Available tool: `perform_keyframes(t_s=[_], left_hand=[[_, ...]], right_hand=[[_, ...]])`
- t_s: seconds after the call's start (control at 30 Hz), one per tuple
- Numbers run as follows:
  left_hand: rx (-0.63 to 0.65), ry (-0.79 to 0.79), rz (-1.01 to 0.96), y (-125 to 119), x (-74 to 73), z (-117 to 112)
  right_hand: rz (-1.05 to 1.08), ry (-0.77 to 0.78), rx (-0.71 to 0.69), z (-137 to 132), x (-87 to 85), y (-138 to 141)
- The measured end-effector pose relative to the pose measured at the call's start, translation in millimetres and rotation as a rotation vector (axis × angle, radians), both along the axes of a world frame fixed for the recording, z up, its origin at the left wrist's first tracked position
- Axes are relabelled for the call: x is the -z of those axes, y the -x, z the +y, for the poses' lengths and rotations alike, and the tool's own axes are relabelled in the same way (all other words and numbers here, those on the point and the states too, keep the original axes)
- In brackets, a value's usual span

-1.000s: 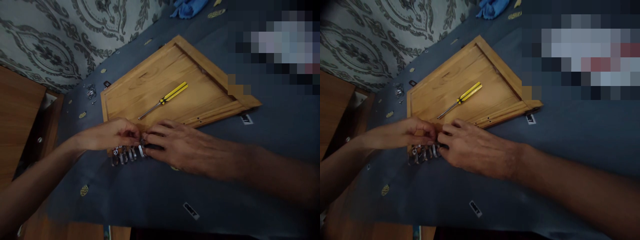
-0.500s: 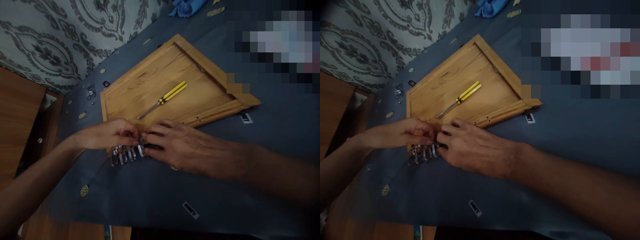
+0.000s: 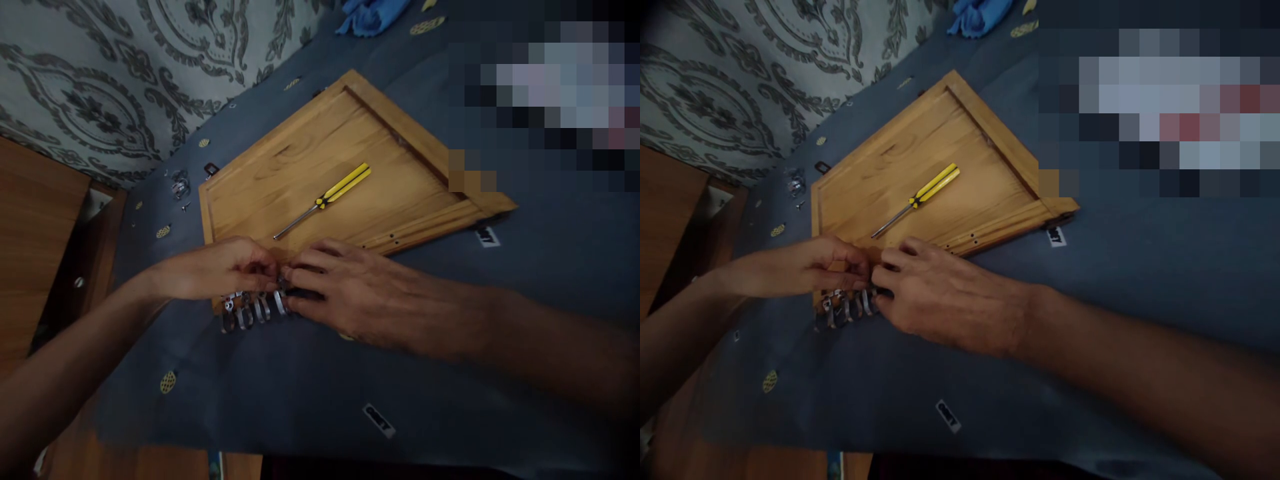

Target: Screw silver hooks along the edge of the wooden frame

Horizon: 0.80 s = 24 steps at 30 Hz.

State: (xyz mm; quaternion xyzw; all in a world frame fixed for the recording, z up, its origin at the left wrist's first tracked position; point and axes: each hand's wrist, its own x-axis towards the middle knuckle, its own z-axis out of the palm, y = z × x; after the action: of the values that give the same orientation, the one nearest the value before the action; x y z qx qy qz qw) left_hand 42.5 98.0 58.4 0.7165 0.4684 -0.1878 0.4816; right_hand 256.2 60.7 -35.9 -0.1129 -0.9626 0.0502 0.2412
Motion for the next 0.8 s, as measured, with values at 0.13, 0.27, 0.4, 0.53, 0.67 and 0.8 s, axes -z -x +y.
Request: perform_keyframes(t_s=[0.13,0.27,0.4,0.53,0.67,0.8], left_hand=[[-0.009,0.0,0.024,0.2,1.5,0.1],[-0.019,0.002,0.008,0.5,2.7,0.5],[-0.044,-0.002,0.016,2.0,3.7,0.5],[-0.087,0.026,-0.014,2.4,5.0,-1.3],[-0.099,0.02,-0.042,2.7,8.8,-2.3],[-0.106,0.002,-0.06,4.3,11.0,-1.9]], right_hand=[[0.001,0.001,0.001,-0.1,1.2,1.4],[-0.007,-0.01,0.007,0.0,0.6,1.1],[-0.015,-0.008,-0.002,0.5,-1.2,-0.1],[-0.026,0.003,-0.003,0.4,-1.0,0.2],[-0.022,0.002,-0.004,0.1,-0.4,1.0],[-0.02,0.005,-0.002,0.1,-2.2,0.4]])
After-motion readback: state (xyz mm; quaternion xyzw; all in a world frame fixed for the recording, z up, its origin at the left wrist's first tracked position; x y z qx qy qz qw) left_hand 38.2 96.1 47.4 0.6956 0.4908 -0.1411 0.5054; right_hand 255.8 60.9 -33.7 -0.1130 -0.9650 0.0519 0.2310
